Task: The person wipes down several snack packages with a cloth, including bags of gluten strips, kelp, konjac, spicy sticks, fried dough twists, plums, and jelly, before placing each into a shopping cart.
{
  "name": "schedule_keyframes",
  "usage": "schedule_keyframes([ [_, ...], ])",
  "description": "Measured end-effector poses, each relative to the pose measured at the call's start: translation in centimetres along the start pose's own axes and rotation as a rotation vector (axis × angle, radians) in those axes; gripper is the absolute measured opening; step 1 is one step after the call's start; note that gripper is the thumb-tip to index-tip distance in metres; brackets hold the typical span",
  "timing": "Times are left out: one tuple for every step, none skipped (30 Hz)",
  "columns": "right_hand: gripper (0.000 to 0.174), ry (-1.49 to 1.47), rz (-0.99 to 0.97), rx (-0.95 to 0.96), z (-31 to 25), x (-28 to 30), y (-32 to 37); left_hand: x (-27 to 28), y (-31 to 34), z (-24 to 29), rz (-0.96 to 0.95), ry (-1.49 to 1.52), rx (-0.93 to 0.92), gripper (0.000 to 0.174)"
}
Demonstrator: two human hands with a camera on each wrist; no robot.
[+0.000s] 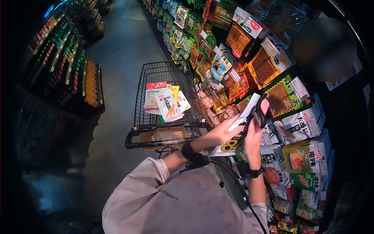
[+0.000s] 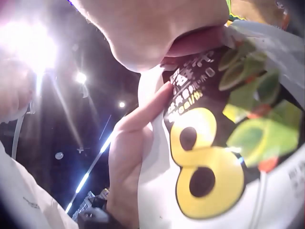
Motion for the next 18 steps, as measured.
schedule_keyframes([
  [0.047, -0.079, 0.010, -0.117, 0.2, -0.1, -0.7, -0.1, 0.2, 0.0, 0.015, 0.008, 0.016, 0.056],
  [0.047, -0.227, -0.035, -0.152, -0.1, -0.3, -1.2, -0.1, 0.1, 0.2, 0.030, 0.011, 0.025, 0.056],
  [0.047, -0.192, 0.007, 0.018, -1.4, -1.2, -2.0, 0.1, 0.1, 0.3, 0.049, 0.043, 0.038, 0.057],
  [0.047, -0.153, 0.053, 0.182, -2.6, -2.1, -2.1, 0.0, 0.2, 0.2, 0.064, 0.079, 0.054, 0.058],
  [0.049, 0.048, -0.024, 0.260, -4.0, -1.9, -2.2, 0.4, 0.5, -0.5, 0.059, 0.009, 0.083, 0.056],
  [0.052, 0.240, -0.086, 0.353, -5.3, -1.7, -2.2, 0.8, 0.9, -1.2, 0.053, -0.062, 0.111, 0.054],
  [0.048, 0.274, -0.128, 0.412, -6.4, -1.6, -2.6, 1.1, 1.2, -1.4, 0.045, -0.132, 0.138, 0.052],
  [0.044, 0.308, -0.176, 0.461, -7.2, -1.7, -2.5, 0.6, 1.6, -1.7, 0.098, -0.203, 0.077, 0.049],
  [0.035, 0.304, -0.175, 0.489, -7.5, -1.5, -2.9, 0.9, 1.4, -1.1, 0.058, -0.249, 0.134, 0.045],
  [0.033, 0.353, -0.129, 0.462, -7.0, -0.9, -3.5, 1.0, 1.0, -1.5, -0.007, -0.113, 0.178, 0.040],
  [0.031, 0.401, -0.086, 0.430, -6.2, -0.2, -3.7, 0.6, 1.2, -1.7, 0.037, -0.106, 0.152, 0.038],
  [0.030, 0.449, -0.042, 0.406, -5.4, 0.6, -4.2, 0.2, 0.8, -0.9, 0.084, -0.102, 0.118, 0.036],
  [0.028, 0.442, 0.026, 0.361, -4.3, 1.5, -4.8, 0.4, 1.0, -0.7, 0.054, -0.220, 0.231, 0.038],
  [0.024, 0.385, 0.021, 0.151, -3.3, 2.4, -4.7, 0.1, 1.1, -0.4, 0.090, -0.152, 0.212, 0.039],
  [0.024, 0.192, 0.057, 0.012, -1.2, 2.8, -4.4, -0.4, 0.9, 0.5, 0.129, -0.083, 0.192, 0.040],
  [0.025, -0.008, 0.096, -0.121, 0.5, 2.8, -4.3, -0.5, 0.7, 1.1, 0.166, -0.020, 0.171, 0.041],
  [0.032, -0.012, 0.095, -0.099, 1.6, 2.9, -3.6, -0.3, 0.5, 1.2, 0.150, 0.031, 0.188, 0.043],
  [0.038, -0.239, 0.153, -0.057, 2.0, 1.7, -3.1, 0.2, 0.4, -0.4, 0.163, 0.022, 0.192, 0.043],
])
Point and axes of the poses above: each hand's wrist, its own y-axis away from the middle knuckle, its own x-axis out of the back of the hand, z = x × y, the point moved 2 cm from there along -y, towards the middle knuckle, and after that the axes turned 1 degree about x, right-handed, at the moved point
